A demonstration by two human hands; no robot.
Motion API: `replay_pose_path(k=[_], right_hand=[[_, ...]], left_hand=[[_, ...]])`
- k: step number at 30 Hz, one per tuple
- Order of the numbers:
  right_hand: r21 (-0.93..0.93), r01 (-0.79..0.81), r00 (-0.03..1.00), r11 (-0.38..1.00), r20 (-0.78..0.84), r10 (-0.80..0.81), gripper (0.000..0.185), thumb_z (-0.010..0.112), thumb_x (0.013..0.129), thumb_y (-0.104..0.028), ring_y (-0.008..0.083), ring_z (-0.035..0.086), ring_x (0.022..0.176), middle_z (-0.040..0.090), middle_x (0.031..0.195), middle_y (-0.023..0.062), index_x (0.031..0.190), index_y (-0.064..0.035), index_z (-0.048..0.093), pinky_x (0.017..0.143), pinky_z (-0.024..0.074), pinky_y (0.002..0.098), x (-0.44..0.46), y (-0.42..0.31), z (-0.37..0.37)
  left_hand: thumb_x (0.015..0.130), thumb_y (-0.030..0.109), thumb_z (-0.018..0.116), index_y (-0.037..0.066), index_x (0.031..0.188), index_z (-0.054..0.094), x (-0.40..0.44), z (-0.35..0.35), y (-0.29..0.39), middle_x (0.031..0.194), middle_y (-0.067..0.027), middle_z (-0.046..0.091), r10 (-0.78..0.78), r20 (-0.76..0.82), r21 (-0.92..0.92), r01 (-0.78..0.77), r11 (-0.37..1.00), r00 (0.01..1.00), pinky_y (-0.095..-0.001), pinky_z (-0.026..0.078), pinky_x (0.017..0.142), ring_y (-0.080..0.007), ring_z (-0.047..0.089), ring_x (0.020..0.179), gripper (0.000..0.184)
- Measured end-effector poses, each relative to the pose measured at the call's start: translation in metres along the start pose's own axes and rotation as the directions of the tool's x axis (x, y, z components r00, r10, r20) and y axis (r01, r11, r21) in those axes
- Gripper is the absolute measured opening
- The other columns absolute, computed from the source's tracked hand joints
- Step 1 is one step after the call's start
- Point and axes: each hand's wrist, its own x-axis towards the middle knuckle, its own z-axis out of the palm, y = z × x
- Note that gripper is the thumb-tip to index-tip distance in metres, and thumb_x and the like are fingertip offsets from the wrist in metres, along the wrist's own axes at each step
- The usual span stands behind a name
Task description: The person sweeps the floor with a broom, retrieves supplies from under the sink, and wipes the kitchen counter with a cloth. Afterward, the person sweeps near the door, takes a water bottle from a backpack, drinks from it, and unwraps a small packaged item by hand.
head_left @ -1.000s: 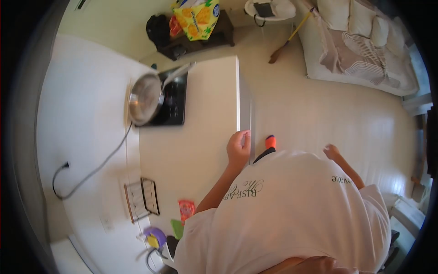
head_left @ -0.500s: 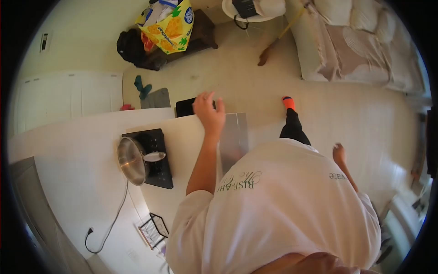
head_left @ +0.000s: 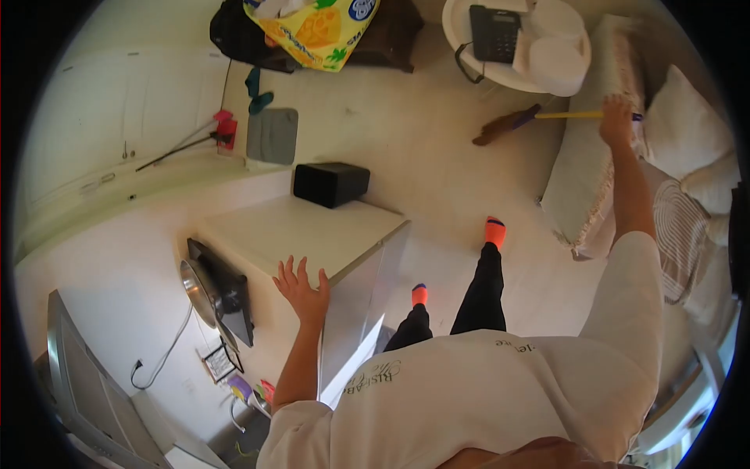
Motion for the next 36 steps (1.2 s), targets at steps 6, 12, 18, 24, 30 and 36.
replay_pose_path(k=[6, 12, 18, 24, 30, 36], right_hand=[[0.043, 0.072, 0.932, 0.996, 0.353, -0.082, 0.024, 0.046, 0.087, -0.012, 0.0297, 0.063, 0.098, 0.066, 0.103, 0.0129, 0.101, -0.0084, 0.065, 0.094, 0.0378, 0.0534, 0.021, -0.01, 0.021], [0.334, 0.177, 0.86, 0.926, 0.404, -0.311, 0.025, 0.047, 0.086, -0.015, 0.0352, 0.064, 0.09, 0.065, 0.099, 0.0189, 0.103, -0.0023, 0.06, 0.08, 0.0484, 0.0491, -0.057, -0.031, 0.007], [0.782, -0.13, 0.769, 0.61, 0.468, -0.436, 0.029, 0.047, 0.09, -0.02, 0.0282, 0.063, 0.065, 0.062, 0.074, 0.0156, 0.115, -0.009, 0.055, 0.057, 0.0515, 0.0413, -0.26, -0.031, 0.043], [0.366, -0.868, 0.322, 0.336, 0.929, -0.181, 0.038, 0.052, 0.093, -0.023, 0.0138, 0.047, 0.041, 0.054, 0.06, 0.0059, 0.13, -0.0136, 0.05, 0.036, 0.0424, 0.0306, -0.461, -0.083, -0.096], [0.348, -0.904, 0.264, 0.249, 0.912, -0.314, 0.017, 0.048, 0.087, -0.017, 0.0191, 0.046, 0.039, 0.046, 0.048, 0.0075, 0.072, -0.0075, 0.048, 0.033, 0.0336, 0.0371, -0.447, -0.278, 0.007], [0.398, -0.916, 0.353, 0.046, 0.855, -0.38, 0.01, 0.045, 0.08, -0.001, 0.0201, 0.05, 0.044, 0.049, 0.056, 0.011, 0.076, -0.0034, 0.054, 0.037, 0.0373, 0.0386, -0.317, -0.479, -0.092]], left_hand=[[0.08, 0.022, 0.064, 0.007, 0.116, 0.057, 0.004, 0.005, -0.002, 0.132, -0.0156, 0.045, -0.002, -0.008, -0.016, 0.002, 1.0, 1.0, -0.0583, 0.016, 0.108, -0.0388, 0.031, 0.13, 0.04], [0.08, 0.022, 0.064, 0.008, 0.115, 0.058, 0.001, 0.006, -0.008, 0.132, -0.0157, 0.045, -0.027, -0.035, -0.117, 0.023, 0.993, 0.999, -0.0583, 0.016, 0.107, -0.0384, 0.031, 0.131, 0.038], [0.081, 0.024, 0.063, 0.008, 0.118, 0.058, -0.001, 0.004, -0.015, 0.132, -0.0165, 0.043, 0.0, -0.052, -0.199, -0.011, 0.98, 0.999, -0.0601, 0.016, 0.107, -0.0395, 0.03, 0.132, 0.041], [0.083, 0.028, 0.061, 0.011, 0.119, 0.058, 0.0, 0.009, -0.025, 0.135, -0.0151, 0.04, 0.08, -0.048, -0.313, -0.091, 0.946, 0.996, -0.0651, 0.014, 0.104, -0.0411, 0.027, 0.132, 0.039], [0.084, 0.028, 0.06, 0.013, 0.118, 0.059, -0.001, 0.01, -0.029, 0.136, -0.0134, 0.039, 0.119, -0.011, -0.314, -0.117, 0.942, 0.993, -0.0657, 0.012, 0.105, -0.0404, 0.025, 0.133, 0.037], [0.084, 0.027, 0.06, 0.015, 0.118, 0.059, 0.0, 0.008, -0.03, 0.138, -0.0131, 0.039, 0.109, 0.014, -0.349, -0.097, 0.932, 0.994, -0.0658, 0.011, 0.105, -0.0411, 0.024, 0.134, 0.036]])
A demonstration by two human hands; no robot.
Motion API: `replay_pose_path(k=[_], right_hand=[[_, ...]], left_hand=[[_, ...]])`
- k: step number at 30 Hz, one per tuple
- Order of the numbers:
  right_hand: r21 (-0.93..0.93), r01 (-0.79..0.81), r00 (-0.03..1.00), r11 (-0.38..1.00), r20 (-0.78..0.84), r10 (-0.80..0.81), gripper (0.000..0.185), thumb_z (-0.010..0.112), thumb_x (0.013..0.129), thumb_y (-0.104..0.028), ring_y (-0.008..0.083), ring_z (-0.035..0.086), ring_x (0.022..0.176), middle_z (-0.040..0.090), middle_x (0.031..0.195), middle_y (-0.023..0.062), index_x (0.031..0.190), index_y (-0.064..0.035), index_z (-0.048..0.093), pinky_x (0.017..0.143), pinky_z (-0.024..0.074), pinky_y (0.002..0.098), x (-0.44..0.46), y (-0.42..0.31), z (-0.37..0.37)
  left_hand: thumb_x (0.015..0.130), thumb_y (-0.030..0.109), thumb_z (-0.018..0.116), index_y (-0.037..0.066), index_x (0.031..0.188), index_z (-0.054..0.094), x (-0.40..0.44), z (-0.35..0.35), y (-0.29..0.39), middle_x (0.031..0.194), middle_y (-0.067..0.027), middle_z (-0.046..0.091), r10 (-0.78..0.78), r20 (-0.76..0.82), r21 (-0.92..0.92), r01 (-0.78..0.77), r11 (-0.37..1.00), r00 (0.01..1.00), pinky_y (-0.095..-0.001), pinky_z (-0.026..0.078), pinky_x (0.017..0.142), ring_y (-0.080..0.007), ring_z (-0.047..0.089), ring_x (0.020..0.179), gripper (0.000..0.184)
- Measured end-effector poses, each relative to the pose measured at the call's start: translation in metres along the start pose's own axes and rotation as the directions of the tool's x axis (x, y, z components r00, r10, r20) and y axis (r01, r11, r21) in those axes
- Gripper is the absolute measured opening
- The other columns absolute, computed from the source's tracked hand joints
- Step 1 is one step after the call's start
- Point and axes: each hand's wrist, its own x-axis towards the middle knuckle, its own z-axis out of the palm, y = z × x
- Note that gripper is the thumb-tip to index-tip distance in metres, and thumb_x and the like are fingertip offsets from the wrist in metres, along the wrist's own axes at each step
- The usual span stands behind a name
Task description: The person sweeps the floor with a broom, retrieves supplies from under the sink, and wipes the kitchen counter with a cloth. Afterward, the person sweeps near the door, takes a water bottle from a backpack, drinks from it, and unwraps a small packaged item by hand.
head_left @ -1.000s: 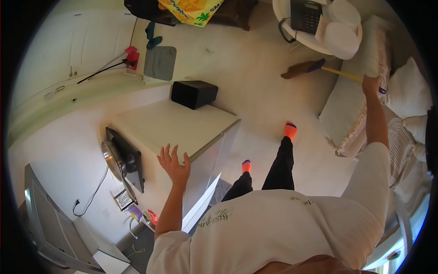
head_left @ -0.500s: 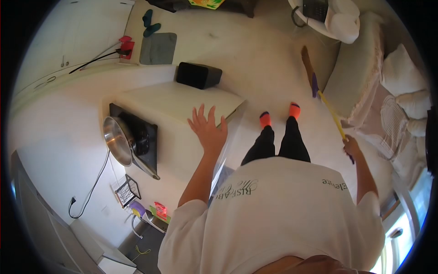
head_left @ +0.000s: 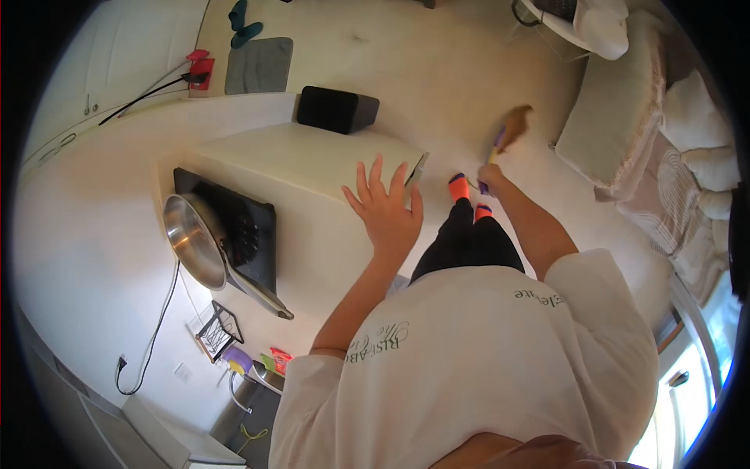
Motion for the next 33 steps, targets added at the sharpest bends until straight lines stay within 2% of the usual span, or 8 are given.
replay_pose_path(k=[9, 13, 15, 17, 24, 27, 30, 33], right_hand=[[0.003, 0.166, 0.958, 0.986, 0.235, -0.163, 0.019, 0.055, 0.08, -0.012, 0.0174, 0.049, 0.043, 0.05, 0.053, 0.0058, 0.063, -0.0055, 0.052, 0.041, 0.0401, 0.0351, -0.05, -0.152, 0.001], [-0.573, 0.496, 0.838, 0.653, 0.119, -0.532, 0.024, 0.054, 0.084, -0.019, 0.0199, 0.051, 0.045, 0.053, 0.055, 0.0087, 0.067, -0.0021, 0.055, 0.042, 0.0407, 0.0337, -0.07, -0.153, -0.085], [-0.624, 0.341, 0.905, 0.703, 0.014, -0.426, 0.02, 0.055, 0.085, -0.02, 0.0208, 0.056, 0.046, 0.058, 0.059, 0.0086, 0.08, -0.0014, 0.059, 0.045, 0.0446, 0.0364, -0.065, -0.168, -0.126], [-0.359, 0.232, 0.957, 0.904, -0.083, -0.279, 0.017, 0.056, 0.083, -0.017, 0.0223, 0.057, 0.047, 0.06, 0.061, 0.0116, 0.082, -0.0006, 0.06, 0.044, 0.0442, 0.0371, -0.016, -0.185, -0.156], [-0.512, 0.337, 0.94, 0.79, 0.224, -0.256, 0.015, 0.048, 0.08, -0.008, 0.0233, 0.047, 0.037, 0.05, 0.051, 0.0093, 0.066, -0.0025, 0.053, 0.036, 0.0383, 0.037, 0.039, -0.306, -0.045], [-0.38, 0.127, 0.967, 0.916, 0.254, -0.029, 0.02, 0.051, 0.085, -0.012, 0.0203, 0.047, 0.037, 0.05, 0.051, 0.0071, 0.067, -0.0035, 0.052, 0.037, 0.0383, 0.0357, 0.012, -0.367, -0.034], [-0.507, 0.427, 0.872, 0.749, 0.451, -0.192, 0.023, 0.052, 0.089, -0.019, 0.0179, 0.047, 0.039, 0.05, 0.052, 0.0048, 0.071, -0.0044, 0.053, 0.038, 0.0384, 0.0336, 0.015, -0.374, -0.057], [-0.599, 0.49, 0.858, 0.634, 0.462, -0.226, 0.017, 0.052, 0.091, -0.019, 0.0146, 0.048, 0.042, 0.051, 0.056, 0.0042, 0.084, -0.0047, 0.057, 0.038, 0.0392, 0.0322, -0.031, -0.352, -0.111]], left_hand=[[0.084, 0.026, 0.06, 0.017, 0.12, 0.058, 0.002, -0.003, -0.001, 0.138, -0.0133, 0.039, -0.053, 0.017, -0.038, 0.053, 0.998, 0.998, -0.0655, 0.009, 0.105, -0.0402, 0.024, 0.135, 0.037], [0.084, 0.025, 0.061, 0.016, 0.12, 0.058, 0.006, -0.005, 0.001, 0.138, -0.0133, 0.038, -0.087, 0.017, -0.066, 0.088, 0.994, 0.996, -0.0654, 0.01, 0.106, -0.0399, 0.024, 0.135, 0.037], [0.083, 0.024, 0.062, 0.016, 0.12, 0.058, 0.006, -0.006, 0.004, 0.138, -0.0133, 0.038, -0.119, 0.041, -0.061, 0.122, 0.991, 0.992, -0.0654, 0.009, 0.106, -0.0398, 0.025, 0.134, 0.038], [0.082, 0.024, 0.063, 0.015, 0.12, 0.058, 0.009, -0.009, 0.007, 0.137, -0.0133, 0.039, -0.158, 0.061, -0.05, 0.161, 0.986, 0.986, -0.0648, 0.009, 0.106, -0.0396, 0.026, 0.134, 0.039], [0.079, 0.023, 0.065, 0.015, 0.121, 0.057, 0.014, -0.001, 0.012, 0.134, -0.0134, 0.043, -0.352, 0.031, 0.098, 0.348, 0.933, 0.936, -0.0629, 0.01, 0.108, -0.0378, 0.028, 0.133, 0.043], [0.079, 0.022, 0.064, 0.014, 0.122, 0.056, 0.014, 0.004, 0.013, 0.135, -0.0134, 0.042, -0.411, 0.031, 0.174, 0.4, 0.9, 0.911, -0.0629, 0.01, 0.108, -0.0375, 0.028, 0.133, 0.044], [0.079, 0.022, 0.063, 0.015, 0.123, 0.055, 0.021, 0.0, 0.018, 0.135, -0.0134, 0.042, -0.496, 0.072, 0.217, 0.472, 0.855, 0.865, -0.0626, 0.011, 0.108, -0.0375, 0.028, 0.133, 0.045], [0.079, 0.022, 0.062, 0.016, 0.124, 0.055, 0.024, 0.001, 0.02, 0.136, -0.0116, 0.042, -0.532, 0.042, 0.229, 0.51, 0.829, 0.846, -0.0625, 0.011, 0.108, -0.0357, 0.03, 0.132, 0.046]])
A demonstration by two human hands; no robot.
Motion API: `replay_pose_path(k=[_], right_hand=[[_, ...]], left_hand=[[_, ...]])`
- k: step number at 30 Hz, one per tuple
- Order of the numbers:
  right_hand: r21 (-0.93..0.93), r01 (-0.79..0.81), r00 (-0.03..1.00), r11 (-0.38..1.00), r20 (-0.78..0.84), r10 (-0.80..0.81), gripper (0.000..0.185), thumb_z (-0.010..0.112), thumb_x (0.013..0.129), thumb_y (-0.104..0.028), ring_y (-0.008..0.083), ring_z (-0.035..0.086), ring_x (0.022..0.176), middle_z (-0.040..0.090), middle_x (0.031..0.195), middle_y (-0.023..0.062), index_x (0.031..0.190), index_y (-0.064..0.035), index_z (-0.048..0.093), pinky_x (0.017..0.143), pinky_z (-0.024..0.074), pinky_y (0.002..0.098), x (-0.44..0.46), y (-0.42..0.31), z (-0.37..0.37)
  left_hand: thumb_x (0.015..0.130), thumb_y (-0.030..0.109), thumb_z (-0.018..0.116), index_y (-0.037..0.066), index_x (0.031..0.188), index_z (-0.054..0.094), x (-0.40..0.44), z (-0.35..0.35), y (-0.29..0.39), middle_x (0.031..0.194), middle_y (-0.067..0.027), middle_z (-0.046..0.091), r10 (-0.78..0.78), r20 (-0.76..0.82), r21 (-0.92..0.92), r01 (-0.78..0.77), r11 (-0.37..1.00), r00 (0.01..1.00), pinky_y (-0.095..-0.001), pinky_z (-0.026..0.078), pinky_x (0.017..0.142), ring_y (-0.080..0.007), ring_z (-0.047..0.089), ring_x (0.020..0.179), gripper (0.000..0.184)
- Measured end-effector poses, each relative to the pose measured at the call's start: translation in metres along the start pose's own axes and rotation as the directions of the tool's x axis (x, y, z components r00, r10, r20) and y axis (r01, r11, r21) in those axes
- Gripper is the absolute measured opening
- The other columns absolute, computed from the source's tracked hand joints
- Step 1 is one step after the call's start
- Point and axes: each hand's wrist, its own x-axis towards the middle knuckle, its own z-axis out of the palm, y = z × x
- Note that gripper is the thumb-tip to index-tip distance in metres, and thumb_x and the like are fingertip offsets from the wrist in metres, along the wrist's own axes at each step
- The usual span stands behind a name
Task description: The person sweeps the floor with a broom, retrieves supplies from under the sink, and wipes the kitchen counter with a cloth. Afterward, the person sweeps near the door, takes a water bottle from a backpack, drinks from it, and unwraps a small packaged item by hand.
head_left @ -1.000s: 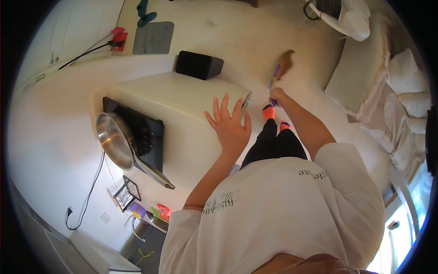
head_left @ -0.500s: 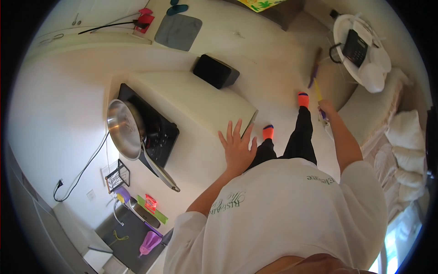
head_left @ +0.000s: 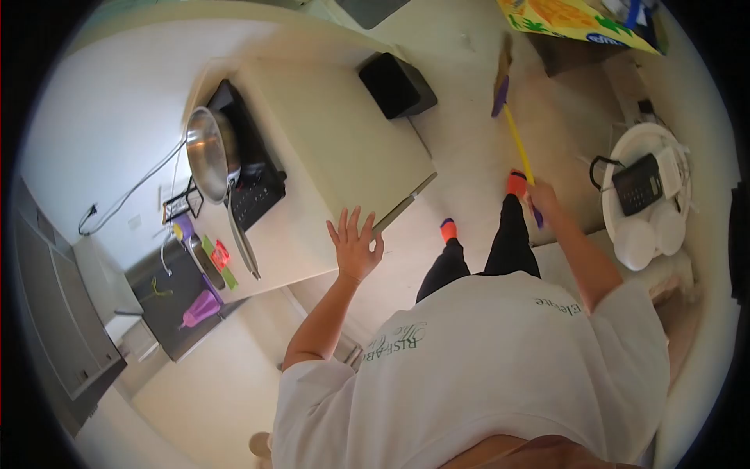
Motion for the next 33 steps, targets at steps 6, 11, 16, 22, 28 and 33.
replay_pose_path(k=[6, 11, 16, 22, 28, 33], right_hand=[[-0.016, -0.337, 0.898, 0.941, 0.295, 0.327, 0.015, 0.053, 0.091, -0.018, 0.0143, 0.049, 0.042, 0.051, 0.057, 0.0051, 0.091, -0.0042, 0.058, 0.037, 0.0391, 0.032, -0.053, 0.024, 0.015], [-0.162, -0.277, 0.773, 0.947, 0.548, 0.32, 0.025, 0.054, 0.086, -0.017, 0.0128, 0.046, 0.037, 0.049, 0.05, 0.0009, 0.062, -0.0093, 0.053, 0.034, 0.034, 0.0288, 0.09, 0.051, 0.084], [-0.264, -0.41, 0.781, 0.873, 0.393, 0.486, 0.03, 0.055, 0.086, -0.022, 0.0153, 0.043, 0.036, 0.046, 0.049, 0.0009, 0.058, -0.013, 0.049, 0.036, 0.0351, 0.0331, 0.13, -0.011, 0.028], [-0.424, -0.181, 0.857, 0.888, 0.374, 0.353, 0.038, 0.056, 0.086, -0.024, 0.0186, 0.046, 0.037, 0.047, 0.05, 0.0061, 0.054, -0.0084, 0.045, 0.037, 0.0378, 0.0376, 0.196, -0.077, -0.08], [-0.754, 0.122, 0.906, 0.645, 0.35, 0.238, 0.032, 0.056, 0.081, -0.016, 0.0205, 0.051, 0.037, 0.053, 0.05, 0.0131, 0.052, -0.0018, 0.052, 0.036, 0.0405, 0.0358, 0.229, -0.209, -0.117], [-0.857, 0.196, 0.922, 0.476, 0.327, 0.209, 0.028, 0.058, 0.076, -0.014, 0.0213, 0.05, 0.037, 0.056, 0.053, 0.0146, 0.053, 0.0009, 0.058, 0.035, 0.0397, 0.0376, 0.259, -0.268, -0.099]], left_hand=[[0.078, 0.021, 0.063, 0.017, 0.123, 0.055, 0.0, 0.0, -0.002, 0.135, -0.0094, 0.043, 0.001, -0.001, 0.013, -0.001, 1.0, 1.0, -0.0631, 0.015, 0.107, -0.0339, 0.034, 0.13, 0.046], [0.077, 0.02, 0.063, 0.017, 0.124, 0.054, 0.004, 0.004, 0.001, 0.133, -0.0093, 0.046, -0.044, -0.01, 0.031, 0.044, 0.999, 0.999, -0.0633, 0.017, 0.107, -0.0338, 0.036, 0.129, 0.047], [0.078, 0.018, 0.063, 0.017, 0.125, 0.053, 0.001, 0.002, -0.002, 0.132, -0.0097, 0.046, -0.034, -0.022, 0.008, 0.034, 0.999, 0.999, -0.0637, 0.018, 0.106, -0.0341, 0.038, 0.127, 0.049], [0.077, 0.018, 0.065, 0.015, 0.124, 0.054, -0.001, 0.004, -0.005, 0.132, -0.0107, 0.046, -0.018, -0.061, -0.015, 0.017, 1.0, 0.998, -0.0639, 0.019, 0.105, -0.0359, 0.036, 0.128, 0.048], [0.077, 0.019, 0.065, 0.016, 0.125, 0.054, -0.001, 0.003, -0.006, 0.132, -0.0107, 0.047, -0.044, -0.025, -0.037, 0.043, 0.998, 0.999, -0.0635, 0.019, 0.106, -0.0361, 0.036, 0.128, 0.05], [0.076, 0.019, 0.066, 0.016, 0.125, 0.054, -0.002, 0.005, -0.007, 0.132, -0.012, 0.046, -0.087, -0.061, -0.058, 0.083, 0.995, 0.994, -0.064, 0.019, 0.105, -0.0373, 0.037, 0.128, 0.05]])
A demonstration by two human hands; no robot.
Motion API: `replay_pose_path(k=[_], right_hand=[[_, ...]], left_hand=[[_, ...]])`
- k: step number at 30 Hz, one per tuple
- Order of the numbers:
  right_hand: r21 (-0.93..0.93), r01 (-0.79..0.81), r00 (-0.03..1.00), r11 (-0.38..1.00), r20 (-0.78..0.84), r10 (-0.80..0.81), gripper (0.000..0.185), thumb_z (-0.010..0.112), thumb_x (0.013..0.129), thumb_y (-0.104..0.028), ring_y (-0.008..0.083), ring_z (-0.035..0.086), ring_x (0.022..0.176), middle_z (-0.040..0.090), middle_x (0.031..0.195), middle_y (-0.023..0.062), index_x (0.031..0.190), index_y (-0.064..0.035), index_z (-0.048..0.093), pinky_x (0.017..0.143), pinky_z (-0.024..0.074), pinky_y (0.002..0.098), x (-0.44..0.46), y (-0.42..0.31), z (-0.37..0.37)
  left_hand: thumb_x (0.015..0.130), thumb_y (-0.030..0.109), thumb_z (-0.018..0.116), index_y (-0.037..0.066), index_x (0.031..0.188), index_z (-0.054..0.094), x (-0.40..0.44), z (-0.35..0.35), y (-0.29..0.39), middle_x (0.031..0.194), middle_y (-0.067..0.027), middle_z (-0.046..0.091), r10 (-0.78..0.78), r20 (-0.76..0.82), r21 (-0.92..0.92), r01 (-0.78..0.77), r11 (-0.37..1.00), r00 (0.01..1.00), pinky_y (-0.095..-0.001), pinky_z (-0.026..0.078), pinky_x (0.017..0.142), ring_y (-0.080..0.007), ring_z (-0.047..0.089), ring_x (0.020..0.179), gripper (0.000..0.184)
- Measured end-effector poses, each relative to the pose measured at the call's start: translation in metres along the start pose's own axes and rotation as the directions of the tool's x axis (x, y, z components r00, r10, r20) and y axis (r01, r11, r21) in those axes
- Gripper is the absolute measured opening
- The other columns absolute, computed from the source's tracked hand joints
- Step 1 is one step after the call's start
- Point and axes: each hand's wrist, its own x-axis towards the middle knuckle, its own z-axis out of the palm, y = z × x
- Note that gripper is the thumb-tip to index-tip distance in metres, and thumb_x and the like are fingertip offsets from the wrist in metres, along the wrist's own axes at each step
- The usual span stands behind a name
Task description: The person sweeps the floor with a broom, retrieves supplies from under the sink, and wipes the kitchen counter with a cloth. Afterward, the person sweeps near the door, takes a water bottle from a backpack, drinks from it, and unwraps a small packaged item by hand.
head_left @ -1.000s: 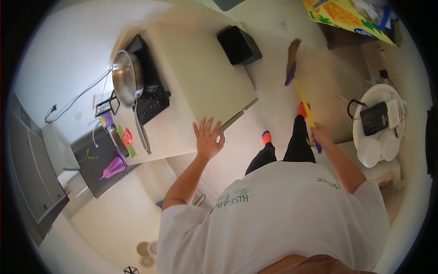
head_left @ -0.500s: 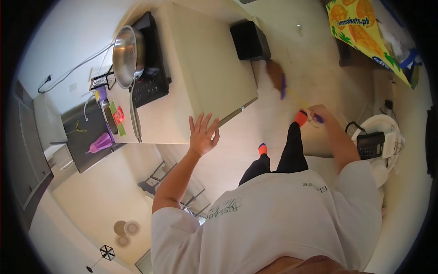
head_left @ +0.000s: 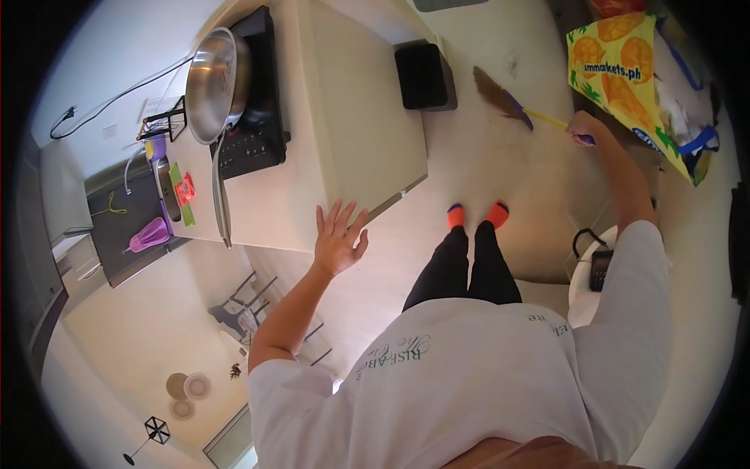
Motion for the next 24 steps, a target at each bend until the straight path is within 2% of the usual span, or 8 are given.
replay_pose_path(k=[6, 8, 11, 13, 15, 18, 20, 24], right_hand=[[-0.224, -0.022, 0.997, 0.974, -0.082, 0.003, 0.024, 0.058, 0.078, -0.014, 0.0174, 0.05, 0.039, 0.056, 0.05, 0.0049, 0.057, -0.0024, 0.058, 0.041, 0.0416, 0.0319, 0.036, -0.049, -0.055], [-0.277, 0.016, 1.0, 0.961, 0.004, -0.016, 0.023, 0.057, 0.076, -0.014, 0.0219, 0.054, 0.043, 0.058, 0.054, 0.0113, 0.057, -0.0006, 0.061, 0.043, 0.0434, 0.0369, 0.086, -0.033, -0.082], [-0.669, 0.168, 0.977, 0.724, 0.013, -0.214, 0.022, 0.057, 0.074, -0.018, 0.026, 0.06, 0.05, 0.062, 0.059, 0.0147, 0.063, -0.0006, 0.066, 0.048, 0.0469, 0.0394, 0.077, -0.06, -0.126], [-0.709, 0.115, 0.979, 0.696, -0.039, -0.202, 0.025, 0.056, 0.074, -0.023, 0.0261, 0.061, 0.05, 0.064, 0.06, 0.0135, 0.064, -0.0027, 0.069, 0.05, 0.0478, 0.039, 0.088, -0.072, -0.162], [-0.426, -0.103, 0.991, 0.899, -0.119, 0.057, 0.03, 0.053, 0.074, -0.028, 0.0247, 0.06, 0.046, 0.064, 0.057, 0.0109, 0.062, -0.0059, 0.07, 0.048, 0.0472, 0.0383, 0.128, -0.044, -0.198], [-0.864, -0.026, 0.996, 0.502, -0.065, -0.061, 0.024, 0.057, 0.072, -0.024, 0.0275, 0.066, 0.059, 0.068, 0.069, 0.014, 0.071, -0.0047, 0.072, 0.057, 0.0503, 0.0375, 0.134, -0.081, -0.238], [-0.888, 0.053, 0.998, 0.456, 0.055, -0.009, 0.022, 0.057, 0.073, -0.019, 0.0251, 0.064, 0.055, 0.066, 0.066, 0.0131, 0.07, -0.0032, 0.071, 0.055, 0.0493, 0.0377, 0.105, -0.116, -0.264], [-0.378, -0.169, 0.981, 0.91, -0.159, 0.116, 0.024, 0.054, 0.081, -0.014, 0.023, 0.059, 0.043, 0.058, 0.05, 0.0116, 0.064, -0.0012, 0.066, 0.04, 0.0463, 0.0379, 0.137, -0.119, -0.327]], left_hand=[[0.077, 0.021, 0.065, 0.017, 0.123, 0.055, 0.001, -0.003, 0.004, 0.131, -0.0104, 0.048, -0.132, -0.001, -0.022, 0.132, 0.991, 0.991, -0.0633, 0.022, 0.105, -0.0358, 0.039, 0.125, 0.047], [0.077, 0.021, 0.065, 0.017, 0.122, 0.056, 0.002, -0.003, 0.001, 0.131, -0.0101, 0.048, -0.14, 0.034, -0.025, 0.141, 0.99, 0.99, -0.063, 0.022, 0.104, -0.0354, 0.04, 0.125, 0.045], [0.077, 0.022, 0.065, 0.017, 0.12, 0.057, 0.003, -0.004, -0.004, 0.131, -0.0112, 0.047, -0.143, 0.127, -0.032, 0.148, 0.988, 0.982, -0.0623, 0.022, 0.105, -0.0366, 0.038, 0.126, 0.044], [0.077, 0.022, 0.064, 0.018, 0.119, 0.058, 0.007, -0.006, -0.004, 0.131, -0.0103, 0.047, -0.164, 0.2, -0.034, 0.174, 0.984, 0.966, -0.0615, 0.023, 0.105, -0.0356, 0.037, 0.127, 0.042], [0.079, 0.022, 0.061, 0.017, 0.12, 0.057, 0.003, -0.011, 0.006, 0.134, -0.0087, 0.046, -0.245, 0.325, -0.001, 0.26, 0.966, 0.914, -0.0614, 0.024, 0.104, -0.0333, 0.038, 0.128, 0.042], [0.08, 0.022, 0.057, 0.016, 0.121, 0.057, 0.015, -0.009, 0.007, 0.139, -0.0099, 0.041, -0.347, 0.403, 0.022, 0.37, 0.929, 0.847, -0.0648, 0.019, 0.104, -0.0328, 0.033, 0.132, 0.041], [0.08, 0.022, 0.057, 0.016, 0.121, 0.057, 0.036, -0.014, 0.015, 0.14, -0.0111, 0.039, -0.449, 0.458, 0.047, 0.483, 0.874, 0.767, -0.0671, 0.016, 0.104, -0.0334, 0.031, 0.133, 0.041], [0.079, 0.022, 0.058, 0.015, 0.121, 0.057, 0.131, -0.016, 0.021, 0.14, -0.0137, 0.038, -0.528, 0.429, 0.057, 0.561, 0.826, 0.734, -0.0712, 0.011, 0.102, -0.0347, 0.028, 0.135, 0.042]])
